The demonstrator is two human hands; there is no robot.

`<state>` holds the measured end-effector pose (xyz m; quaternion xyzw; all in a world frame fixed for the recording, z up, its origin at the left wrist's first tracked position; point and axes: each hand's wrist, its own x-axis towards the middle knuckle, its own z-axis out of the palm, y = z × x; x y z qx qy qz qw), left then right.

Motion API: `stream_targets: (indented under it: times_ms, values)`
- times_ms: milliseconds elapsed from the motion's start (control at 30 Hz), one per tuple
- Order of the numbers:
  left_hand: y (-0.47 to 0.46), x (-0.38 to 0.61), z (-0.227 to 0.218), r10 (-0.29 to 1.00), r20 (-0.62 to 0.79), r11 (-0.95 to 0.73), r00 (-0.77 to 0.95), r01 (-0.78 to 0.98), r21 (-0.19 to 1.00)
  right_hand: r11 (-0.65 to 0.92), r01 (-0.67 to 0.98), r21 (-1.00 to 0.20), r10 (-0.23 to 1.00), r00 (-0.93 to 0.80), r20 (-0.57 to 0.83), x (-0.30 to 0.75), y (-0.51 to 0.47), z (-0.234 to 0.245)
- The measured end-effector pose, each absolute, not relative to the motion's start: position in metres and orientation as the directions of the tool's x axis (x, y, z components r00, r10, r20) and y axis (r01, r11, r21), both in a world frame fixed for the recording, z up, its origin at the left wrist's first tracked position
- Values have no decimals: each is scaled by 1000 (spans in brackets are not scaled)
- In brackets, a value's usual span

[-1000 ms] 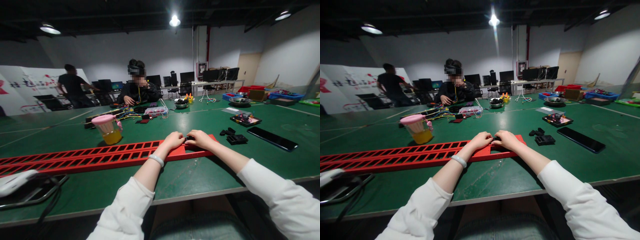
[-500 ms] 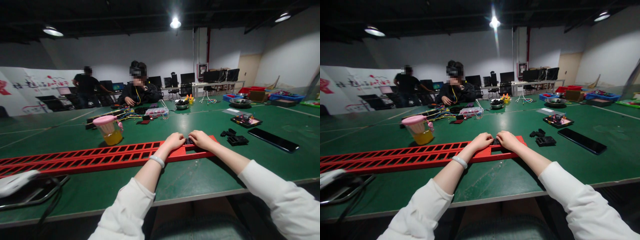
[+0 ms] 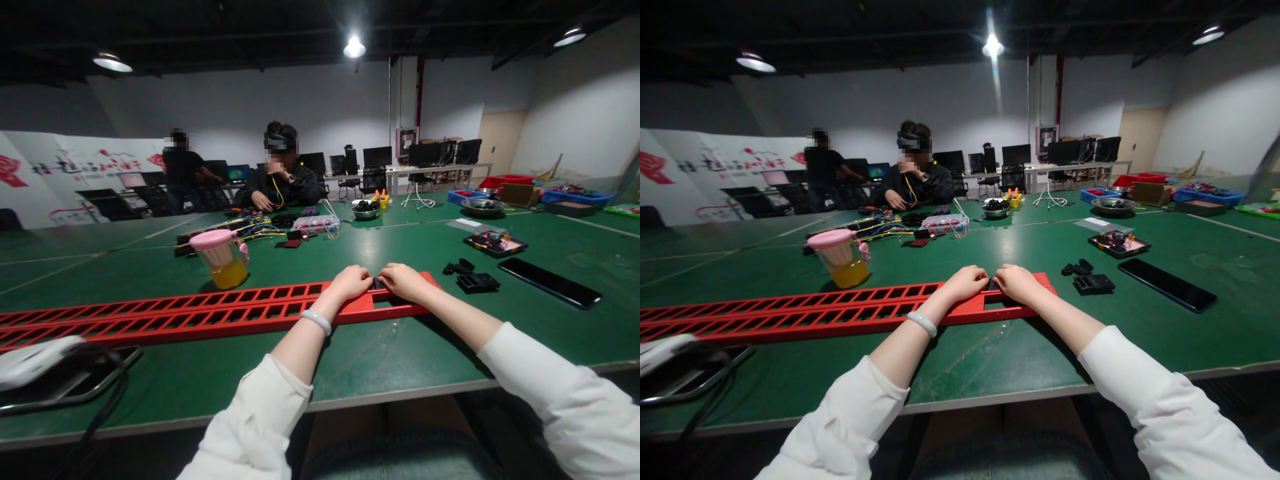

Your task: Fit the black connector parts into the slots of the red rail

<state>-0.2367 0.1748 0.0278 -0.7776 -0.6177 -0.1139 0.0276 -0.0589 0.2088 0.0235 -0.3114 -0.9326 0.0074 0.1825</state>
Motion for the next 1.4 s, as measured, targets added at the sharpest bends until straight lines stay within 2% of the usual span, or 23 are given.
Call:
stream_targets:
  times_ms: [167,300,400,500,633,1000,1400]
  values:
    - [175,-236,27,958,208,-222,198,970,103,731,683,-21,648,-683,336,-44,215,37]
    - [174,-234,29,960,201,-222,196,968,114,532,844,63,788,-521,327,-19,233,44]
    - [173,-233,31,964,189,-212,189,971,111,292,956,28,942,-293,164,-3,247,40]
    - [171,-233,33,967,177,-206,185,972,111,149,989,-10,987,-150,-50,4,258,32]
    - [172,-234,33,964,188,-212,190,971,110,99,995,-30,985,-103,-140,3,269,25]
    - [174,-236,30,964,192,-210,183,969,132,-96,993,-64,995,93,-47,8,295,13]
    - [174,-237,28,958,209,-223,197,969,109,-6,994,-107,1000,6,-3,8,284,17]
